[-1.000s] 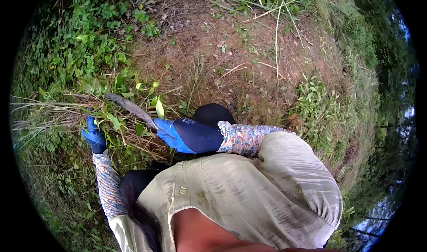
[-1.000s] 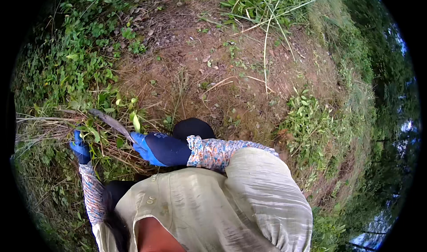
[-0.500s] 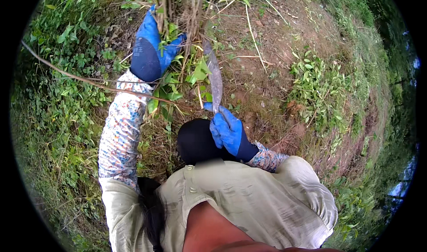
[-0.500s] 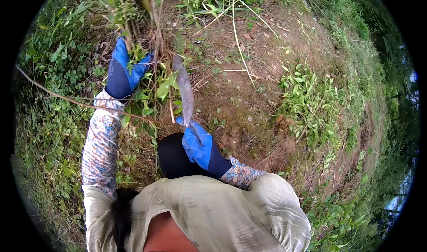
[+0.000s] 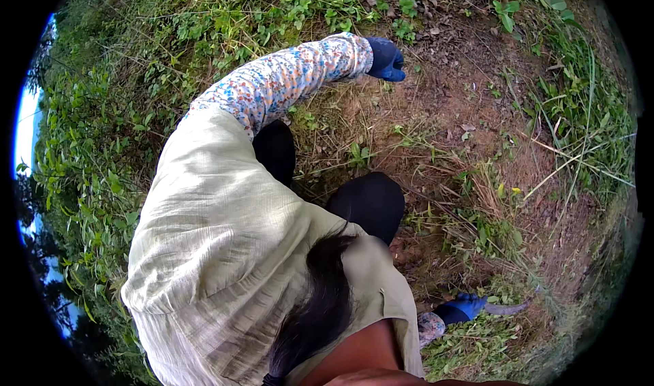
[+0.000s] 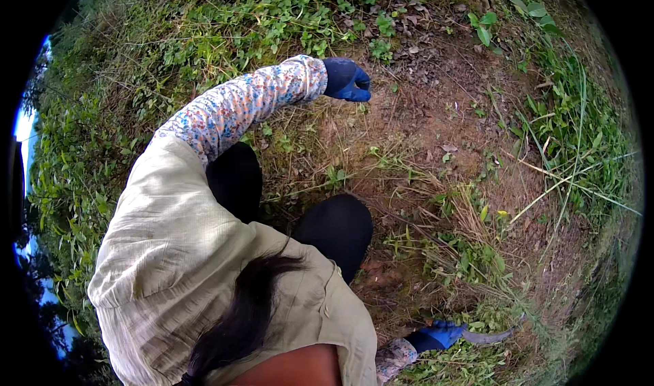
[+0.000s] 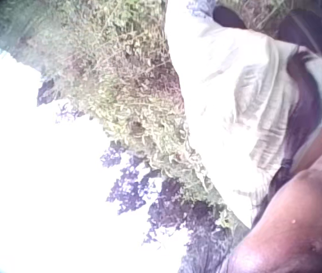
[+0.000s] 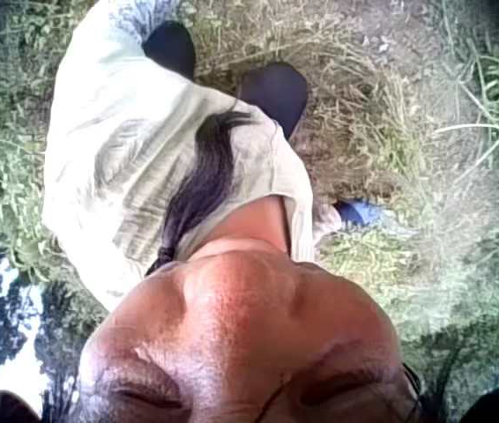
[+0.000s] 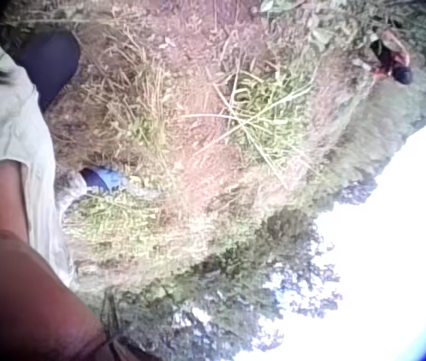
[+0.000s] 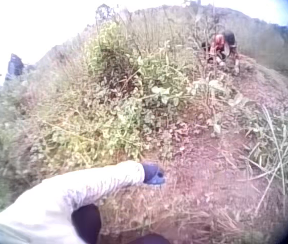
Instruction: The person cuts grass and weeds with a sickle, pulling the vegetation together by hand and cutting the base to clear the ground.
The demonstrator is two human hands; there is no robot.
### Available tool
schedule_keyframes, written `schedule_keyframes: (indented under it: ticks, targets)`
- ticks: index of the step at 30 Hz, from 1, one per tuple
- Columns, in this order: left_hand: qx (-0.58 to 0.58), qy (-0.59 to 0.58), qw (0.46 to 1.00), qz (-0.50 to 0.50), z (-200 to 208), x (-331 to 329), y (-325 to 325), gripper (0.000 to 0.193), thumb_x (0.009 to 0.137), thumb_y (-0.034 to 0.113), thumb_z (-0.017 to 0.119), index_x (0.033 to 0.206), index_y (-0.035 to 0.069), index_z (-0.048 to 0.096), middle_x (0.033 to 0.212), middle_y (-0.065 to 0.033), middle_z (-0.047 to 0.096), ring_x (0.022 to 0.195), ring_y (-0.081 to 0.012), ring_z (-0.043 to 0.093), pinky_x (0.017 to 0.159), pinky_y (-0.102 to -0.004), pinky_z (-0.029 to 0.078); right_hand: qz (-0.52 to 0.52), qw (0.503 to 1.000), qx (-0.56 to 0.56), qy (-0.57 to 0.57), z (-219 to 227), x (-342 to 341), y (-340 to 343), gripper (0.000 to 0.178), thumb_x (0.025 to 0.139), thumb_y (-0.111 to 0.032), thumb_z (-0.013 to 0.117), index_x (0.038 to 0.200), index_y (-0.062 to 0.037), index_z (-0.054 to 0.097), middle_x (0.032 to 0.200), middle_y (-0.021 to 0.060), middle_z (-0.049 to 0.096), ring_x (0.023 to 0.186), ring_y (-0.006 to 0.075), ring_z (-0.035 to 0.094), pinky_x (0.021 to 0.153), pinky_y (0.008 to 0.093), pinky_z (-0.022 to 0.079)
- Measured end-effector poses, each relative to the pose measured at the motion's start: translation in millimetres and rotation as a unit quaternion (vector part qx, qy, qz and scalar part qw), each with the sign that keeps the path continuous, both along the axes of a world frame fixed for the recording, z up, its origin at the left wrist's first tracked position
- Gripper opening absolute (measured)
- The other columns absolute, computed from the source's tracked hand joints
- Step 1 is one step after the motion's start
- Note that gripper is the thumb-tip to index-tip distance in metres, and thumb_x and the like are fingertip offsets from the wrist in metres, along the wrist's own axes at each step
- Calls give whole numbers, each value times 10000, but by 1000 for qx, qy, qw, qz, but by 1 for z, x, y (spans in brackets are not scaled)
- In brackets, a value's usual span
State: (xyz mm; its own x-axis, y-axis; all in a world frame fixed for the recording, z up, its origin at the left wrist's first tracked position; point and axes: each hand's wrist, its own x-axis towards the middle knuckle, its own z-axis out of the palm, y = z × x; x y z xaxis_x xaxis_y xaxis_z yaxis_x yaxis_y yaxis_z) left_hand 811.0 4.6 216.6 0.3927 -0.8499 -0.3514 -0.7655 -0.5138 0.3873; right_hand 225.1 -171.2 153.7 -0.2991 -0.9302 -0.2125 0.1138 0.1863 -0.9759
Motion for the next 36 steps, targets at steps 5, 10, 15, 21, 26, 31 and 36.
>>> schedule_keyframes:
  ticks: [5,10,15,21,26,31,36]
  targets:
    - [-51,-103,971,212,-41,41,240,402,895,351,593,1136,31,622,1074,-182,643,982,-347,620,882,-449,482,262,928,-257,-61,52,76,-50,486,1027,-245,399,1450,-32,290,757,15,501,548,100,429,448,222,354]
    - [-40,-142,986,76,-145,-31,292,587,848,297,646,1365,111,441,1408,-135,427,1241,-342,471,953,-486,439,387,900,-168,106,76,269,14,375,999,-247,479,1313,-42,466,649,-36,429,482,46,378,388,212,310]
    - [-193,-407,891,-61,-220,-16,234,796,748,264,692,1452,197,327,1513,-101,307,1367,-300,350,1049,-503,366,553,832,49,13,75,384,128,365,1010,-267,453,1285,-30,494,614,-44,397,447,40,342,375,213,295]
    - [-53,-340,934,99,-237,107,253,437,826,208,600,1248,101,555,1252,-145,551,1005,-320,591,753,-457,507,606,767,89,191,52,402,209,357,1021,-278,420,1250,-17,504,595,-35,402,426,53,348,376,217,316]
    - [-26,-116,989,87,-223,138,289,194,872,162,527,1022,108,638,773,-93,645,704,-275,642,589,-433,501,629,734,182,178,34,409,256,355,1022,-287,412,1224,-12,512,598,-20,434,427,68,373,388,226,324]
    - [-71,-62,954,283,-155,142,382,226,873,252,590,1022,88,631,842,-149,658,783,-327,647,693,-456,511,668,675,223,217,41,432,278,361,1012,-310,446,1226,-39,552,598,-34,442,435,54,351,401,220,290]
    - [39,-90,762,641,-161,137,620,419,910,210,587,1307,85,533,1220,-164,607,1025,-316,627,863,-433,514,691,648,230,226,29,466,297,326,1012,-286,443,1210,-49,547,634,-21,441,446,72,384,398,236,336]
